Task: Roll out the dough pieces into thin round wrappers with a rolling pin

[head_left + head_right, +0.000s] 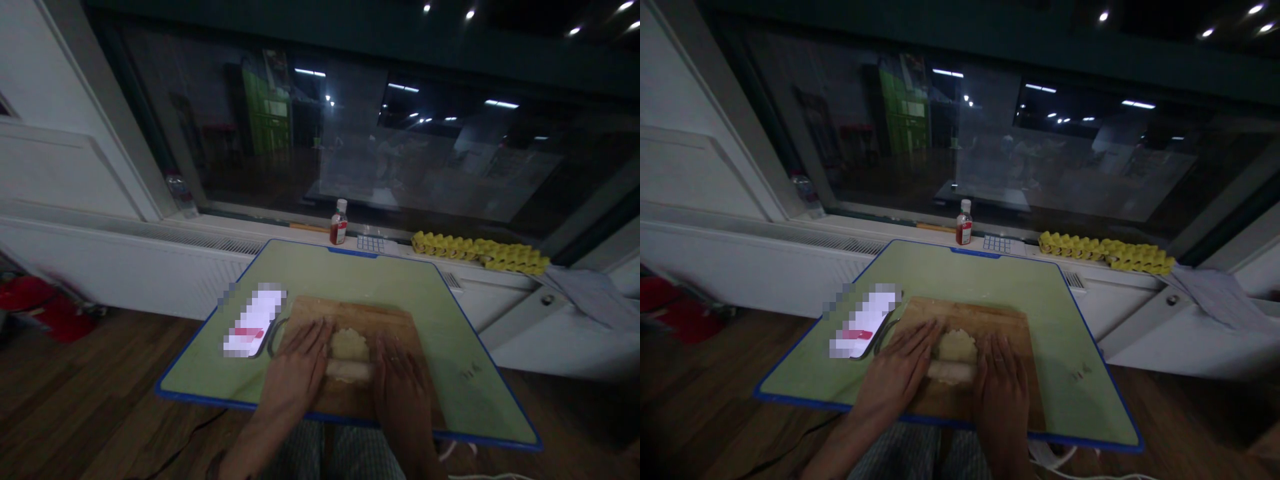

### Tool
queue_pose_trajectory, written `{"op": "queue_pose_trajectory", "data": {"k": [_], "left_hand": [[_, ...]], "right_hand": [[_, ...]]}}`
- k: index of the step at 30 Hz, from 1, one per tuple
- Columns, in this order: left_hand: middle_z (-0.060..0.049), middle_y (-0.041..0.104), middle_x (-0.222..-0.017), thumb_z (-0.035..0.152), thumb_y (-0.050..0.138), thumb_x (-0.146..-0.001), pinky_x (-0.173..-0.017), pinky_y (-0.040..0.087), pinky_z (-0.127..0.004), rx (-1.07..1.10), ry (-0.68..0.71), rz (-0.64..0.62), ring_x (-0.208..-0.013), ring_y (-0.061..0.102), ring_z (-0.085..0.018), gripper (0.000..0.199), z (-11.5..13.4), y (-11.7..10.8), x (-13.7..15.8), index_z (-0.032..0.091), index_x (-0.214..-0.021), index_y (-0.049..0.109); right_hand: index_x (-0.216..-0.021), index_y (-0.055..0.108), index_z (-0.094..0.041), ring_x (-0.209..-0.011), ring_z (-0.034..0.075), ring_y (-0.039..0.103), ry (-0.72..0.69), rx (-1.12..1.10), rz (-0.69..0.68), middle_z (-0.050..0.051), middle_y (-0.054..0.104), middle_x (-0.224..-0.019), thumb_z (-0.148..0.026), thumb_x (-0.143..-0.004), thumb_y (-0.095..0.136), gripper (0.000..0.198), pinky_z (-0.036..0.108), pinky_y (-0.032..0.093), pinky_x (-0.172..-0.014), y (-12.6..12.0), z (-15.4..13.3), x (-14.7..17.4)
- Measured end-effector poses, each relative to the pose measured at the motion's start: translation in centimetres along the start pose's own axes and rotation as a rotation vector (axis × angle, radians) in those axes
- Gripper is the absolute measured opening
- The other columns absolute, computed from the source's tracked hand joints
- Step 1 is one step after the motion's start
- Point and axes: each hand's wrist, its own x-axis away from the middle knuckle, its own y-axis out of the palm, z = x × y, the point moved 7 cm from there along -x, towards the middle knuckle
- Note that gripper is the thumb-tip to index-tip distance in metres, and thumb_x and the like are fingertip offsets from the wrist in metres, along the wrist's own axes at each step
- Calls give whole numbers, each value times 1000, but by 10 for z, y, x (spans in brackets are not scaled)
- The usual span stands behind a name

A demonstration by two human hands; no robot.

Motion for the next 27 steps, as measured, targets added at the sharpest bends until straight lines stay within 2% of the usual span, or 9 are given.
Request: {"op": "queue_pose_trajectory", "data": {"k": [4, 10, 14, 19, 21, 24, 27], "left_hand": [[-3, 51, -147, 26, 36, -101, -111, 43, -44, -5, 9, 11, -133, 51, -22, 48, 5, -3, 13, 23, -149, 41], [-8, 60, -137, 31, 38, -103, -108, 45, -44, -34, -14, -38, -129, 55, -24, 40, -1, 3, -20, 17, -134, 59], [-8, 64, -133, 33, 44, -101, -107, 45, -46, -53, -45, -31, -125, 58, -26, 37, -5, 3, -28, 19, -128, 65], [-4, 66, -131, 37, 46, -101, -106, 46, -42, 32, -48, 19, -124, 59, -23, 36, -7, 1, -22, 24, -128, 64], [-5, 65, -133, 41, 45, -101, -106, 46, -41, 60, -52, 12, -125, 58, -22, 38, -11, 3, -24, 23, -128, 64], [-4, 60, -138, 41, 45, -101, -111, 40, -41, 83, -24, -1, -129, 54, -22, 38, -14, 5, -27, 22, -130, 62], [-2, 53, -146, 36, 46, -101, -118, 29, -45, 90, 31, 2, -136, 45, -22, 39, -13, 0, -26, 25, -138, 53]], "right_hand": [[-140, 53, -15, -135, 23, 47, -14, -16, 1, 9, 57, -140, -21, -101, 27, 46, 40, 38, -109, 0, 0, 15], [-130, 63, -17, -132, 28, 50, 51, -19, -130, 12, 60, -137, -15, -97, 37, 42, 51, 30, -114, 4, 5, -29], [-129, 63, -16, -132, 29, 50, 51, -63, -118, 11, 62, -135, -17, -97, 43, 38, 51, 31, -113, 4, 9, -45], [-137, 55, -24, -133, 23, 47, -229, -199, -77, 3, 55, -144, -30, -93, 58, 44, 43, 30, -115, -3, 5, -29], [-134, 56, -26, -130, 21, 49, -279, -215, -79, 1, 56, -142, -29, -91, 62, 43, 42, 30, -114, -4, 7, -21], [-127, 61, -26, -121, 22, 55, -216, -184, -87, 3, 63, -133, -24, -91, 62, 36, 43, 36, -108, -1, 15, -15], [-123, 64, -28, -111, 25, 60, -142, -152, -120, 4, 67, -122, -25, -91, 63, 32, 41, 45, -97, 5, 20, -13]]}}
